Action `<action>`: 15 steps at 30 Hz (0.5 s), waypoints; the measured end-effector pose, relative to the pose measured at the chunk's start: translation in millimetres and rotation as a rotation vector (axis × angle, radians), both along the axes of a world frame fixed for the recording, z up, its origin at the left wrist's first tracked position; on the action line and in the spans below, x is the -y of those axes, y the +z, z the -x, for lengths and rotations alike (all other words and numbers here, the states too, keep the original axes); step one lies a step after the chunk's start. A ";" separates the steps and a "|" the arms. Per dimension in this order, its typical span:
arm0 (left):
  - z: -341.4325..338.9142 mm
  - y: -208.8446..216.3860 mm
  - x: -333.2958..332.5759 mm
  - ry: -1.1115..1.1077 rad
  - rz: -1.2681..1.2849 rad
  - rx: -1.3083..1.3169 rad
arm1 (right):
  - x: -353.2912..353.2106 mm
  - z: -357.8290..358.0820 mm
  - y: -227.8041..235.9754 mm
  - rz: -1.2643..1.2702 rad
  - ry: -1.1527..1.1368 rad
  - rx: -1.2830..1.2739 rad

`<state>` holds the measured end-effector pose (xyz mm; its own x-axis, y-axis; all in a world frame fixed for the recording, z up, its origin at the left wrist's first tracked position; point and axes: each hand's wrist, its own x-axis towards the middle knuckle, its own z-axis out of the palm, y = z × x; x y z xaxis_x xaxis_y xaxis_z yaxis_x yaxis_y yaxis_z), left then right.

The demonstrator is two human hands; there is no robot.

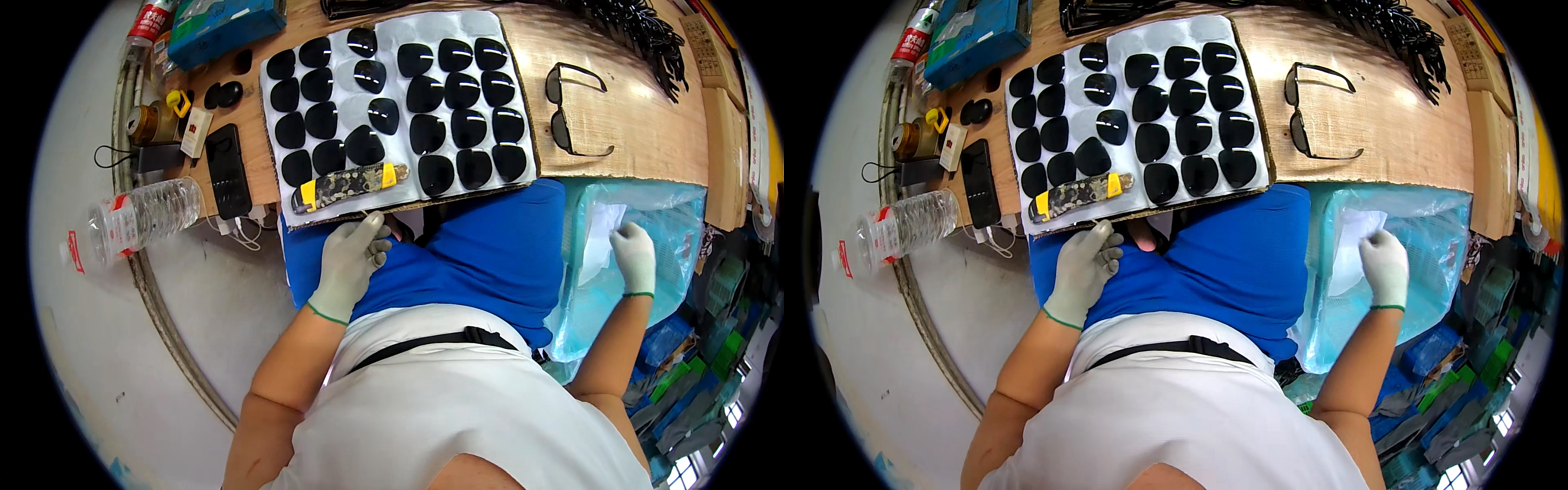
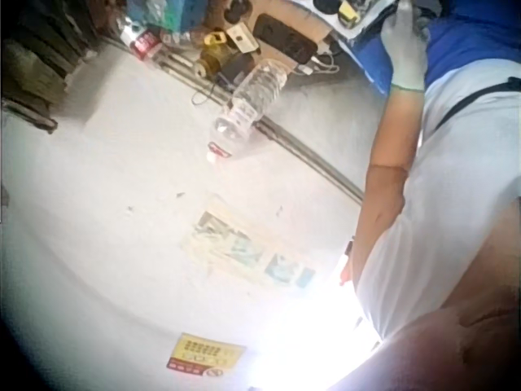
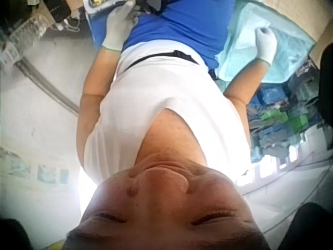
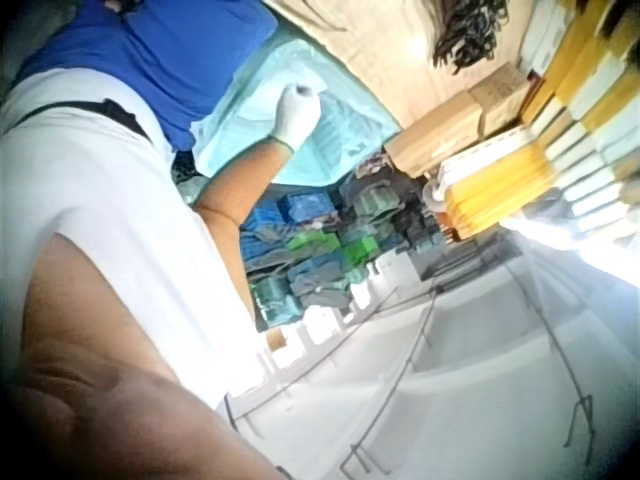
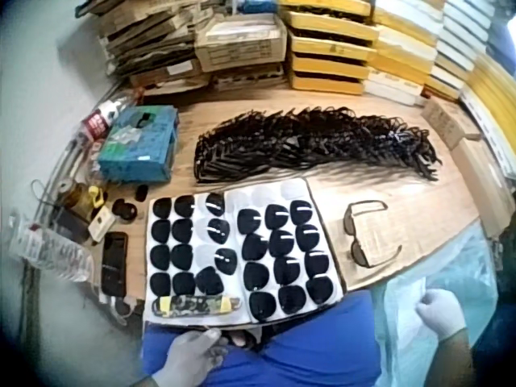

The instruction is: The person assembles sunglasses by inserting black lenses into black frames. They pick up a frame, insert a lens into each side, and place the completed pair on the table. The process is repeated for multiple units.

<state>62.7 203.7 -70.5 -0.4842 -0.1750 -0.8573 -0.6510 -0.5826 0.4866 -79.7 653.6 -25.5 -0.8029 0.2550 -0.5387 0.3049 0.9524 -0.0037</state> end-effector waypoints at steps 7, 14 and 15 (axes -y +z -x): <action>5.2 -3.8 -11.7 0.053 0.141 -0.012 | -5.5 -20.0 -7.6 -0.301 0.141 -0.240; -1.0 -5.6 -13.4 0.004 0.234 -0.035 | 137.2 -33.5 10.3 0.325 0.357 -0.485; -2.5 -4.7 -12.9 0.012 0.245 -0.058 | 146.6 -36.7 10.2 0.404 0.394 -0.511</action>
